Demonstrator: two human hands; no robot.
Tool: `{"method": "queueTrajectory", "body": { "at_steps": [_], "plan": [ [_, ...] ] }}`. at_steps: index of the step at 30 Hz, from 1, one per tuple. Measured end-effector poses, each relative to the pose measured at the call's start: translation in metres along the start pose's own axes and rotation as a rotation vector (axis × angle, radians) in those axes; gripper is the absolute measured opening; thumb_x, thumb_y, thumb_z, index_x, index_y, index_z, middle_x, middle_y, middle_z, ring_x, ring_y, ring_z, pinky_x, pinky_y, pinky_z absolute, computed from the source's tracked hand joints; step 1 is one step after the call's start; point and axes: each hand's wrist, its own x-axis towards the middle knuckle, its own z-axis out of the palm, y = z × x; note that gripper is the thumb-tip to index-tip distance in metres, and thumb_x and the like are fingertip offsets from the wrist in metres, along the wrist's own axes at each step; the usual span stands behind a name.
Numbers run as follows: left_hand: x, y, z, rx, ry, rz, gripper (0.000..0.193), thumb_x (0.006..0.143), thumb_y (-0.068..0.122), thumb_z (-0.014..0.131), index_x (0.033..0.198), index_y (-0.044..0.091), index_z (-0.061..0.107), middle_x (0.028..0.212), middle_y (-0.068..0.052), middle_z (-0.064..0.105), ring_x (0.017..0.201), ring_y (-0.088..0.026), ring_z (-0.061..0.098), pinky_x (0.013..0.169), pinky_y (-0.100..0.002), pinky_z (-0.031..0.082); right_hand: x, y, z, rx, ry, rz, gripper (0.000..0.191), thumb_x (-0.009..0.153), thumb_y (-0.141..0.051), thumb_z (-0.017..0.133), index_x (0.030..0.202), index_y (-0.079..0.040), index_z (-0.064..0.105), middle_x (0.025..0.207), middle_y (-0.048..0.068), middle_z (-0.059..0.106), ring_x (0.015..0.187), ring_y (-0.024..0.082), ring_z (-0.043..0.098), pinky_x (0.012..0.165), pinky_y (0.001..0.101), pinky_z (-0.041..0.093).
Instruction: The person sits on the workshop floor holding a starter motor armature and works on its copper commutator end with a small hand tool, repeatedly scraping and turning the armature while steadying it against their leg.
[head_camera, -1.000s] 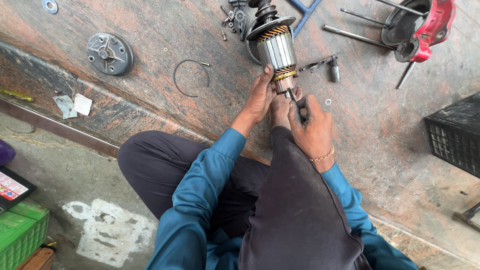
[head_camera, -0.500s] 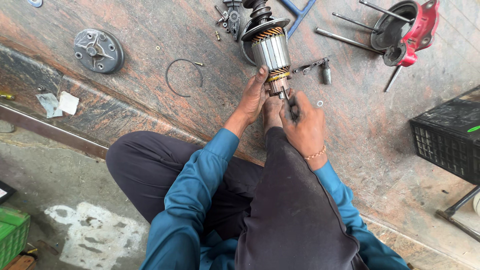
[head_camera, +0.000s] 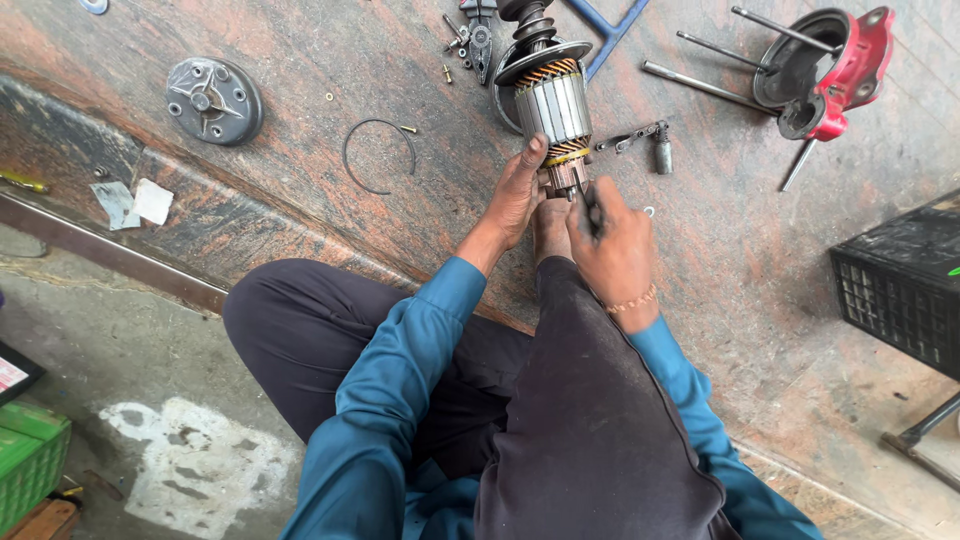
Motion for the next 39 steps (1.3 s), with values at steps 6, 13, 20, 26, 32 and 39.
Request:
{"method": "queueTrajectory", "body": {
  "at_steps": [6,13,20,26,32,39],
  "plan": [
    [0.001,-0.001,0.000,-0.029,-0.017,-0.020,0.104,0.081,0.083,0.059,0.137,-0.005,0.054,0.122,-0.017,0.068,0.111,-0.025,0.071,0.101,-0.043,0.058,-0.007,0.002,-0.002,0.030,0.000,-0.004,0.017,0.095,-0.009,0.068,0.110,-0.005,0.060,0.065,0.019,0.058,0.058,0.041,0.063,0.052,0.0454,0.046],
    [0.000,0.000,-0.001,0.021,-0.007,-0.021,0.104,0.082,0.084,0.058,0.137,-0.004,0.056,0.122,-0.016,0.069,0.112,-0.023,0.070,0.100,-0.041,0.058,-0.001,0.000,0.001,0.043,-0.002,0.024,0.017,0.099,-0.010,0.070,0.107,-0.004,0.057,0.068,0.020,0.059,0.062,0.042,0.062,0.054,0.0452,0.045],
    [0.000,0.001,0.001,0.006,-0.004,-0.007,0.105,0.081,0.084,0.058,0.139,-0.003,0.054,0.126,-0.016,0.068,0.118,-0.022,0.069,0.105,-0.042,0.058,-0.003,0.005,0.002,0.048,-0.013,0.041,0.016,0.101,-0.009,0.068,0.101,-0.003,0.054,0.065,0.020,0.056,0.056,0.042,0.056,0.052,0.0439,0.042],
    [-0.003,0.004,0.003,-0.013,-0.025,-0.007,0.105,0.081,0.084,0.059,0.139,-0.003,0.054,0.123,-0.016,0.070,0.114,-0.025,0.071,0.104,-0.042,0.058,-0.004,0.006,0.004,0.100,-0.018,0.035,0.011,0.098,-0.007,0.066,0.101,-0.004,0.056,0.063,0.018,0.054,0.050,0.035,0.056,0.049,0.0410,0.041],
    [-0.003,0.008,0.006,-0.017,-0.045,-0.015,0.105,0.081,0.084,0.058,0.138,-0.004,0.055,0.121,-0.017,0.070,0.110,-0.026,0.072,0.101,-0.045,0.059,-0.006,0.007,0.005,0.145,0.033,-0.050,0.015,0.098,-0.007,0.066,0.109,-0.002,0.058,0.067,0.018,0.055,0.050,0.034,0.055,0.050,0.0413,0.041],
    [-0.002,0.006,0.003,-0.024,-0.023,-0.006,0.102,0.082,0.082,0.059,0.140,-0.002,0.054,0.125,-0.016,0.069,0.119,-0.024,0.068,0.107,-0.044,0.055,-0.001,0.010,0.012,0.063,0.010,0.012,0.018,0.104,-0.012,0.068,0.098,-0.004,0.054,0.063,0.019,0.053,0.055,0.041,0.055,0.051,0.0446,0.038]
  ]
}}
